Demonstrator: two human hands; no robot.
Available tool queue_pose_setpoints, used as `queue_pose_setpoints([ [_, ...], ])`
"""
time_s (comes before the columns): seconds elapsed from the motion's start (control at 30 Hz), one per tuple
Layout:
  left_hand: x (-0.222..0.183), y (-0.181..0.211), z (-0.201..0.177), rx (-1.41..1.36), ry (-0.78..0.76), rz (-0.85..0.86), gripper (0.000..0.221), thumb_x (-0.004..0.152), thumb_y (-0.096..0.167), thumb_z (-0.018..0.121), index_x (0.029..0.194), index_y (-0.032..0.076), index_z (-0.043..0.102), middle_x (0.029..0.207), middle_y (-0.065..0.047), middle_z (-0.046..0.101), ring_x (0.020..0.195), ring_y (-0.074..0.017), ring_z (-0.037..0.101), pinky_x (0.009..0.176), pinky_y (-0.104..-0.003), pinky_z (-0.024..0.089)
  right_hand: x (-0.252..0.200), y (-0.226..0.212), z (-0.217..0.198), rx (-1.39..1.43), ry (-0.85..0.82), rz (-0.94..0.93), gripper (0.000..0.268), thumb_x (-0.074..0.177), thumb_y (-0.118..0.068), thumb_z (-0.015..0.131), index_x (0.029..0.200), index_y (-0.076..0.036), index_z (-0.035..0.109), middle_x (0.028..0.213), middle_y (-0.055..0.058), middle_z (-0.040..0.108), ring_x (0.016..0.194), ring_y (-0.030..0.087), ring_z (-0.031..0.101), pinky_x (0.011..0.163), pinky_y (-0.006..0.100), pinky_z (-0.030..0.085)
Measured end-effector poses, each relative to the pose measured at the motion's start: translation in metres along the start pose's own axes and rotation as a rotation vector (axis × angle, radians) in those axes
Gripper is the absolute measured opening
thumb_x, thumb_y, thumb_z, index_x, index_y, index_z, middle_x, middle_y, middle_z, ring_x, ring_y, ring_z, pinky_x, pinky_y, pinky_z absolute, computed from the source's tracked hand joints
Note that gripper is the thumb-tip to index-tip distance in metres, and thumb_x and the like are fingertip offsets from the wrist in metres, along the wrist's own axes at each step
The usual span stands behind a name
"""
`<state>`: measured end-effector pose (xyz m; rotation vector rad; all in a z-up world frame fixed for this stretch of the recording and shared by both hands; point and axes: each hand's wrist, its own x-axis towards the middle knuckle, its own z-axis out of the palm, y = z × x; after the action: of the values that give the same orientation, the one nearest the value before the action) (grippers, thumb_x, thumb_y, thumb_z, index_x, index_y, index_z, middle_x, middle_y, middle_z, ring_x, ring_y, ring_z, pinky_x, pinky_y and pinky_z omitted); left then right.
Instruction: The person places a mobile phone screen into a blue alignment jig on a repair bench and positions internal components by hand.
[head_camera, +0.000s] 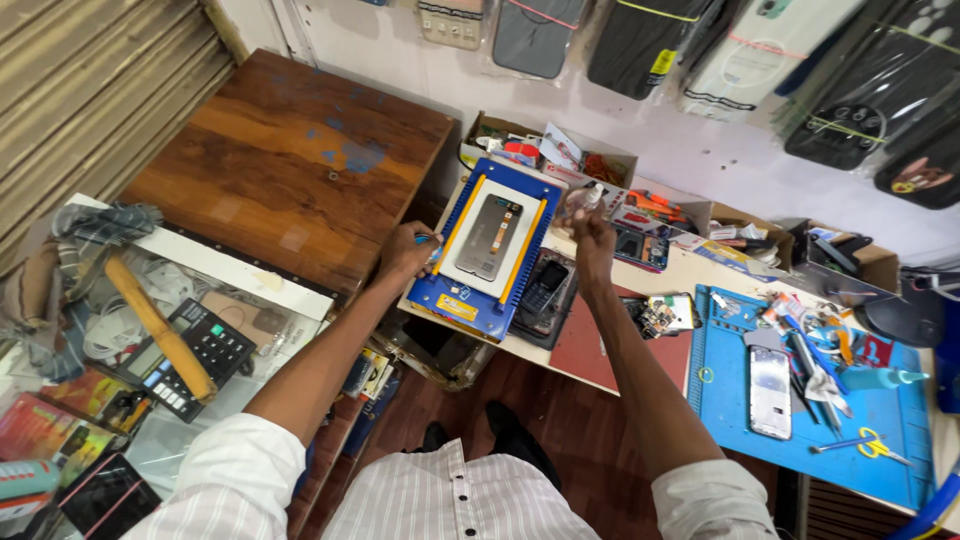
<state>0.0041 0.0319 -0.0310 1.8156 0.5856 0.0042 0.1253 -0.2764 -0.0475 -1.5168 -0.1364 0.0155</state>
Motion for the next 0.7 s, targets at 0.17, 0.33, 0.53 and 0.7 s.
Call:
queue_pose_setpoints([
  [0.17, -0.011, 0.001, -0.005, -0.019, -0.054, -0.093, 0.02, 0.094, 0.023, 0.073, 0.1, 0.005, 0.069, 0.072, -0.007, 0.07, 0.05, -0.0118, 0.061, 0.038, -0.026, 0.047, 0.008, -0.007, 0.037, 0.802, 0.067, 0.177, 0.026, 0.103, -0.028, 0.052, 0.084, -0.011, 0.057, 0.078, 0.004, 0.062, 0.089, 0.021, 0.074, 0.097, 0.045, 0.058],
  [0.33, -0.016, 0.011, -0.008, -0.07, -0.067, -0.162, 0.019, 0.094, 0.024, 0.069, 0.102, 0.006, 0.068, 0.084, -0.007, 0.07, 0.054, -0.0135, 0.064, 0.04, -0.027, 0.053, 0.028, 0.023, 0.046, 0.784, 0.092, 0.25, 0.027, 0.109, -0.027, 0.051, 0.087, -0.011, 0.051, 0.067, -0.001, 0.043, 0.054, 0.012, 0.043, 0.064, 0.036, 0.048],
  [0.53, -0.01, 0.02, -0.012, -0.119, -0.068, -0.164, 0.014, 0.093, 0.018, 0.069, 0.101, 0.006, 0.07, 0.09, -0.008, 0.07, 0.063, -0.0149, 0.068, 0.043, -0.027, 0.057, 0.024, 0.037, 0.029, 0.451, 0.081, 0.355, 0.02, 0.104, -0.025, 0.055, 0.089, -0.013, 0.051, 0.068, -0.001, 0.044, 0.05, 0.011, 0.04, 0.051, 0.031, 0.044],
  [0.7, -0.003, 0.025, -0.011, -0.098, -0.056, -0.162, 0.015, 0.094, 0.02, 0.069, 0.101, 0.007, 0.069, 0.09, -0.008, 0.071, 0.064, -0.0146, 0.068, 0.043, -0.026, 0.057, 0.013, 0.038, 0.035, 0.366, 0.01, 0.325, 0.028, 0.105, -0.029, 0.06, 0.087, -0.009, 0.053, 0.071, -0.003, 0.046, 0.056, 0.009, 0.042, 0.053, 0.028, 0.044],
])
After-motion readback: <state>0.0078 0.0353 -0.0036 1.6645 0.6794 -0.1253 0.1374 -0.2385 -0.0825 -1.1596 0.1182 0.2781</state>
